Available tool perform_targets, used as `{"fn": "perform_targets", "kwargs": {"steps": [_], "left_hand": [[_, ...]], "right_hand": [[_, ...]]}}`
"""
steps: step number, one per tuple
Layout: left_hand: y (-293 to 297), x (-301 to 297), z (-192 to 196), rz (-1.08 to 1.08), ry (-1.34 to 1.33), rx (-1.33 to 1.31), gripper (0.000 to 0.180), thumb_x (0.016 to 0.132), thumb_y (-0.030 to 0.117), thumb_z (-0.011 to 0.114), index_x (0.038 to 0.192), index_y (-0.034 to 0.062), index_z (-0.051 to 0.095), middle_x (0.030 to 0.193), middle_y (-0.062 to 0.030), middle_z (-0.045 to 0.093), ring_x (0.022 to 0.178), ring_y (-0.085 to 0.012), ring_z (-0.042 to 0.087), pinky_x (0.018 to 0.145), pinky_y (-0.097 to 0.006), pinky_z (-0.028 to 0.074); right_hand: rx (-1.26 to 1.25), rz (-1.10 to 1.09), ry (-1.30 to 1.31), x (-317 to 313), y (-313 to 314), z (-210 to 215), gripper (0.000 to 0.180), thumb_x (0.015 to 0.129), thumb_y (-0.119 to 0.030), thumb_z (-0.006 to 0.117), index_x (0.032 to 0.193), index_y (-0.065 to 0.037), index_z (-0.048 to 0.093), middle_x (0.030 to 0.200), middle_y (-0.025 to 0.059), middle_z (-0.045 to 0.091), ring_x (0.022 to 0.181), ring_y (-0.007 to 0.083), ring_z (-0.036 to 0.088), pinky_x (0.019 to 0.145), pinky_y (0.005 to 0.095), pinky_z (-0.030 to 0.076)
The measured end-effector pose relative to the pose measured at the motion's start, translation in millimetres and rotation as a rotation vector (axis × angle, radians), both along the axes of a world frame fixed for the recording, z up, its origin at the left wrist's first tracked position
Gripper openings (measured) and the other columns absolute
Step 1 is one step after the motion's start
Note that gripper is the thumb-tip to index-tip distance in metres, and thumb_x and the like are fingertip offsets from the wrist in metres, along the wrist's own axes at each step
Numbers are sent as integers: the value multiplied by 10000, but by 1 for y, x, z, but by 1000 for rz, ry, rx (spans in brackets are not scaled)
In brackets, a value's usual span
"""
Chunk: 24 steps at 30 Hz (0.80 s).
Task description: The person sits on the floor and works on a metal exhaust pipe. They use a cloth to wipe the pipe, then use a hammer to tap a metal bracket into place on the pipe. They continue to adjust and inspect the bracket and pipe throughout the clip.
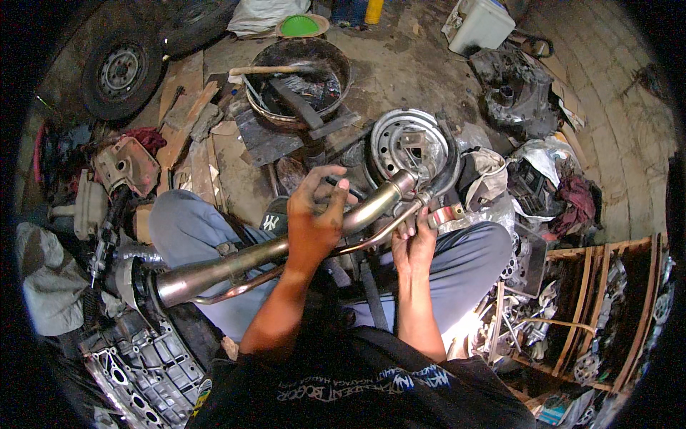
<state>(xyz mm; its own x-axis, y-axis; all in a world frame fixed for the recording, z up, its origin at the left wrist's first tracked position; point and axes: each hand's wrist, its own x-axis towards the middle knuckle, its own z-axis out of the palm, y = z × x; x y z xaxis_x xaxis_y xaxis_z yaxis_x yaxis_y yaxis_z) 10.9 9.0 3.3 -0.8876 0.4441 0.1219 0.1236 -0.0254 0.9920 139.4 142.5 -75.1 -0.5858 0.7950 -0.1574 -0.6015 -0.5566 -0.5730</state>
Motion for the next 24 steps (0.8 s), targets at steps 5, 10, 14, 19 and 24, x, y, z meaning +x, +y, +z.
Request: {"fn": "perform_targets", "kwargs": {"steps": [5,10,14,19,24], "left_hand": [[0,2,3,0,51,-7,142,927,104,609,1053,40,624,688,-63,680,641,-113,645,624,-262,475],[1,0,-2,-17,57,-8,132,925,102,610,1040,42,632,676,-62,677,632,-110,641,614,-259,471],[0,0,-1,-21,40,-3,124,925,107,613,1029,45,638,678,-64,680,625,-105,637,609,-256,469],[-1,3,6,-26,13,-2,126,932,127,620,1028,47,640,680,-60,682,619,-98,631,589,-252,466],[-1,1,2,-21,33,-10,123,933,121,627,1027,42,638,691,-57,683,634,-94,638,570,-243,466]], "right_hand": [[7,2,-3,1,2,0,491,931,-138,643,1352,-42,408,937,9,535,587,77,424,489,212,365],[31,-23,-20,-2,2,4,473,931,-124,643,1335,-36,414,939,30,544,603,97,435,498,224,372],[23,-38,-70,-2,3,-3,453,934,-122,637,1324,-42,423,927,35,553,609,102,440,502,227,375],[-5,-45,-83,-3,-2,3,366,929,-116,648,1248,-56,478,892,22,561,605,102,458,504,229,384],[93,-36,-168,-4,-7,3,274,920,-97,654,1154,-61,517,882,19,570,601,114,486,494,249,404]]}}
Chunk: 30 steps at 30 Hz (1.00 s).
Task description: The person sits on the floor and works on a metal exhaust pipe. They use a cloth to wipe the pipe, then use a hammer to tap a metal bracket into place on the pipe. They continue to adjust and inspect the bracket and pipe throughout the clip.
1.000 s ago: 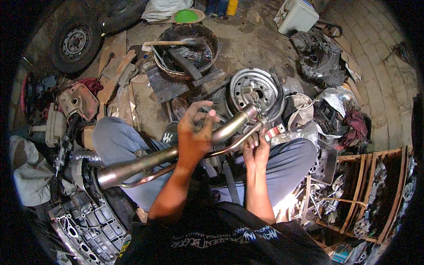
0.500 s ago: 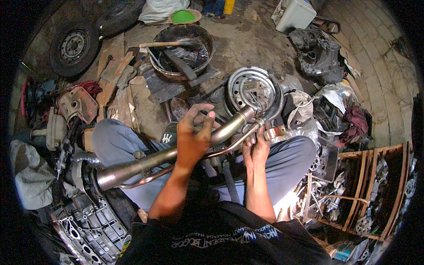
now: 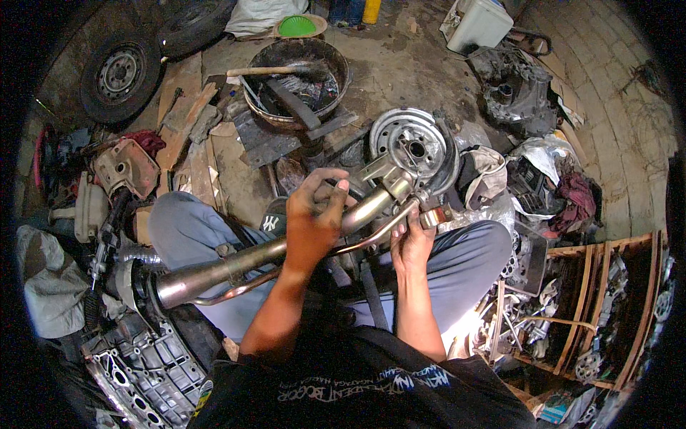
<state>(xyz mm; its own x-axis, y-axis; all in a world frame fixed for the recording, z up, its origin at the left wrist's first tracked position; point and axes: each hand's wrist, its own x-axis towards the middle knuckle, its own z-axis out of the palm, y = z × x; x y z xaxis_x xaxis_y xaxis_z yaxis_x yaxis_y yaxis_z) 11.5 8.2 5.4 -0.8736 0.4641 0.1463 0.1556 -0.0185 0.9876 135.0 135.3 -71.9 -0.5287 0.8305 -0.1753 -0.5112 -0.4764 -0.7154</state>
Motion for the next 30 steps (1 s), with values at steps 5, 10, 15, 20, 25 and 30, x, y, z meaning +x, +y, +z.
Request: {"fn": "perform_targets", "kwargs": {"steps": [5,10,15,20,25,30], "left_hand": [[1,-2,-5,23,19,68,122,932,109,634,1029,36,635,722,-69,682,655,-96,650,576,-245,475],[0,-6,-9,17,73,41,182,905,111,670,1059,22,632,853,-98,675,703,-116,662,602,-241,496],[-6,-3,13,-71,56,-36,440,826,143,761,1195,-8,575,1034,-115,655,864,-155,663,718,-280,552],[-12,-5,5,-149,182,-56,838,718,153,842,1408,-5,393,1121,-135,639,940,-178,654,806,-323,557],[-10,-6,2,-182,97,-25,1116,613,180,901,1510,48,251,1149,-159,634,876,-193,672,771,-319,555],[-13,-4,7,-171,102,-145,1203,585,209,917,1540,104,192,1138,-204,640,787,-223,680,737,-329,550]], "right_hand": [[41,16,-113,-2,-11,0,212,927,-87,635,1115,-44,547,857,44,585,583,134,509,483,293,439],[157,84,-167,2,-31,1,167,924,-99,650,1027,21,596,828,93,643,583,170,574,503,310,476],[375,61,-336,7,-41,-24,183,947,-121,625,1005,46,579,797,110,634,585,189,599,507,324,513],[277,-58,-287,2,-48,-1,177,932,-104,644,1009,50,601,859,106,651,655,195,630,544,336,542],[449,-147,-471,9,-52,-10,183,936,-107,640,1026,48,604,935,103,655,697,186,643,576,321,573],[342,-146,-437,9,-61,0,188,932,-106,650,1023,59,657,935,100,688,829,142,633,670,295,529]]}}
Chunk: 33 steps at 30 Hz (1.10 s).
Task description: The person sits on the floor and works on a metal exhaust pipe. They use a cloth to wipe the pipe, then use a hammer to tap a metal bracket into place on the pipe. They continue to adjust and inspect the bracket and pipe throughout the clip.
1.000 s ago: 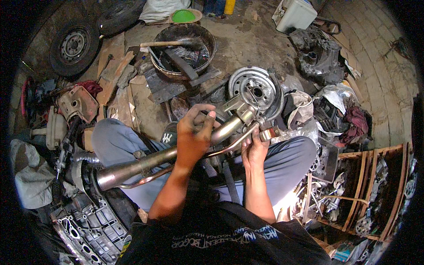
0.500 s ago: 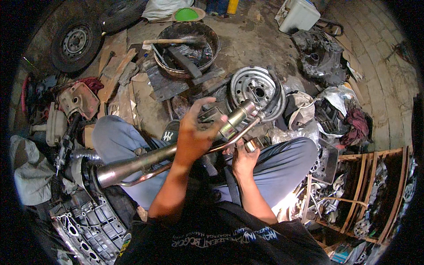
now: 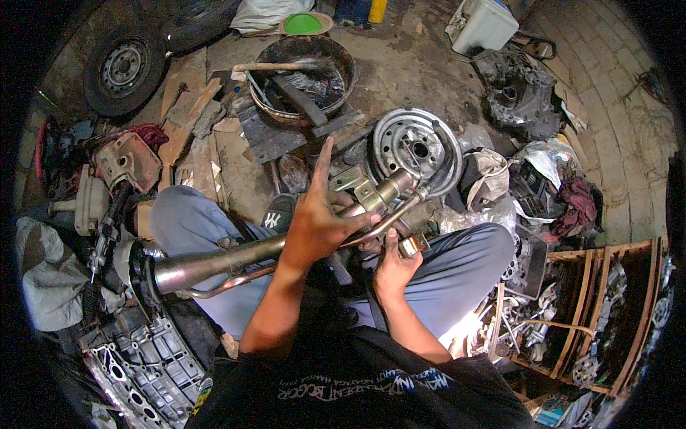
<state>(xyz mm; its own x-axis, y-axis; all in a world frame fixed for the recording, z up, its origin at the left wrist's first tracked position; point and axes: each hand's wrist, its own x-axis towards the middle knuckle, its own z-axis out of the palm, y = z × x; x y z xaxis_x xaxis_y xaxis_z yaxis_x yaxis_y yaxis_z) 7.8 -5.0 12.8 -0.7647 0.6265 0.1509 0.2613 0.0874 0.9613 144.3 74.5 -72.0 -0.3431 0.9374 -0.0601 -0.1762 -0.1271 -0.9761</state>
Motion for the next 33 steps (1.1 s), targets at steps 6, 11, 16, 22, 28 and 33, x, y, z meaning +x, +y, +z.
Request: {"fn": "perform_targets", "kwargs": {"steps": [6,11,16,22,28,33], "left_hand": [[2,0,-2,-7,137,48,1184,607,207,904,1531,42,181,1120,-195,653,767,-246,686,718,-343,548],[5,-4,-6,-6,256,56,1099,652,163,867,1519,29,206,1237,-200,607,800,-264,694,730,-361,550],[4,4,3,-12,60,30,1049,663,164,858,1514,85,249,1206,-192,619,932,-266,669,826,-374,520],[2,4,11,-87,-255,-83,1032,681,94,845,1513,136,235,1224,-164,619,993,-250,661,878,-379,524],[3,15,3,-66,-88,-31,1003,708,164,839,1499,159,223,901,-195,699,857,-331,705,817,-423,549],[6,13,10,-74,-109,-142,965,712,187,837,1480,172,253,844,-177,696,823,-328,704,789,-414,551]], "right_hand": [[35,-37,-57,3,-4,-4,179,921,-113,670,982,55,656,905,100,690,782,145,628,660,309,506],[190,-17,-44,3,1,-20,195,939,-128,633,1014,49,598,791,87,634,501,155,554,421,287,452],[-32,100,56,6,7,11,195,914,-146,649,1012,21,666,709,28,607,496,91,494,464,246,382],[-75,-68,41,3,25,20,169,888,-48,616,1033,34,644,962,69,653,863,164,598,796,301,466],[-92,-36,-62,6,50,34,255,921,-85,580,1128,63,601,1042,95,653,875,196,625,758,315,484],[-483,39,12,-4,65,56,117,941,-208,542,1001,-117,585,783,-24,557,526,65,408,469,218,289]]}}
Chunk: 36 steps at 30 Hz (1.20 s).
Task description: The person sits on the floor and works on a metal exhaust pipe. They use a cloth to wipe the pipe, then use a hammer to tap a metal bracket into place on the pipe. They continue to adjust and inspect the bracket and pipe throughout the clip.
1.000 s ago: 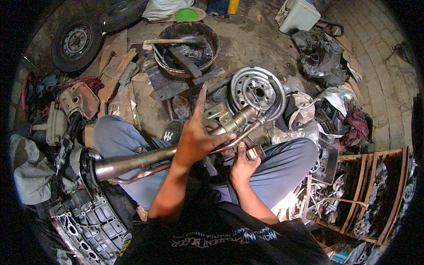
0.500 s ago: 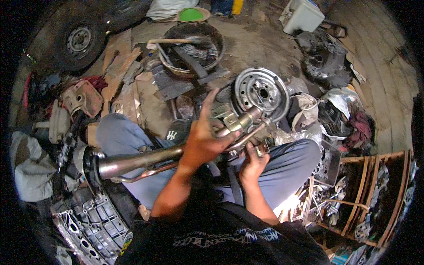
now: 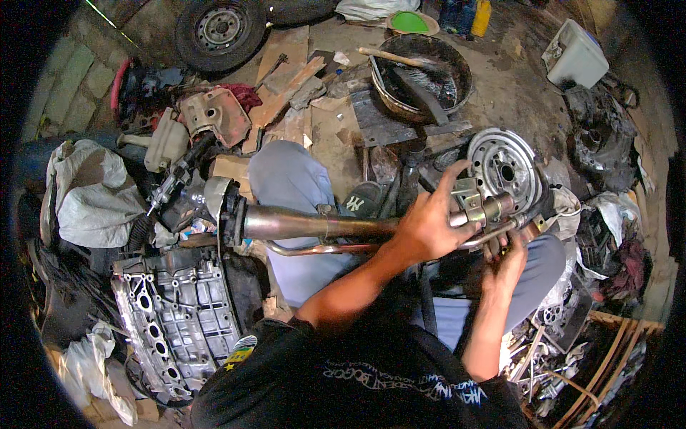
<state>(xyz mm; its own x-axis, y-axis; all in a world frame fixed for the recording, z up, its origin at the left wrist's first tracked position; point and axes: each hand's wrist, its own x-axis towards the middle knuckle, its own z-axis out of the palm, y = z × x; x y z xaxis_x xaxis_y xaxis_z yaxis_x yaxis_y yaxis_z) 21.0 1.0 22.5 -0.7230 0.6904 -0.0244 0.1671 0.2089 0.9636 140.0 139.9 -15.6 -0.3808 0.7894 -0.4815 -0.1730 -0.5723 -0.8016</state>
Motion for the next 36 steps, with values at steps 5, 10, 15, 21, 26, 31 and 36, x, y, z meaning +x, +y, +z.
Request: {"fn": "perform_targets", "kwargs": {"steps": [5,10,15,21,26,31,36], "left_hand": [[0,0,2,10,29,63,914,720,183,830,1453,171,285,881,-162,700,846,-318,704,800,-421,554],[-2,4,-6,39,107,7,839,746,159,805,1425,157,312,950,-154,699,889,-309,702,794,-418,562],[-4,8,-20,12,101,28,708,816,211,729,1397,123,334,912,-232,665,824,-453,650,726,-513,522],[-3,7,-32,63,248,39,683,800,144,753,1365,116,371,747,-118,676,693,-307,699,644,-390,546],[-8,8,-22,93,222,-178,795,756,292,802,1390,144,346,761,-112,684,688,-347,685,657,-437,552],[-17,17,-27,231,440,-433,918,704,496,805,1408,154,326,797,-94,694,768,-378,669,739,-487,536],[-24,28,-17,240,568,-363,855,693,583,764,1343,127,448,825,-106,692,808,-383,656,854,-490,493]], "right_hand": [[-152,-92,195,-8,-11,-7,359,903,-468,569,1051,-144,608,921,1,651,720,138,604,551,269,481],[-186,-7,407,-6,-23,-16,528,905,-496,603,1281,-131,541,1230,56,592,1106,212,575,947,375,482],[-116,208,407,-4,-18,-43,538,935,-400,615,1366,-111,474,1321,57,549,1184,222,547,1035,410,437],[-243,345,499,-14,-15,-38,487,913,-206,649,1345,-49,486,1255,107,580,1103,218,588,930,354,517],[-310,359,566,-18,-18,-29,494,892,-100,649,1348,-28,476,1216,136,581,1068,222,591,839,288,553],[-236,390,633,-17,-21,-29,548,887,-165,611,1394,-61,433,1229,139,560,1093,253,556,795,293,543],[-284,452,842,-5,-19,-39,652,871,-189,619,1459,-132,342,1256,92,544,1119,243,535,754,298,546]]}}
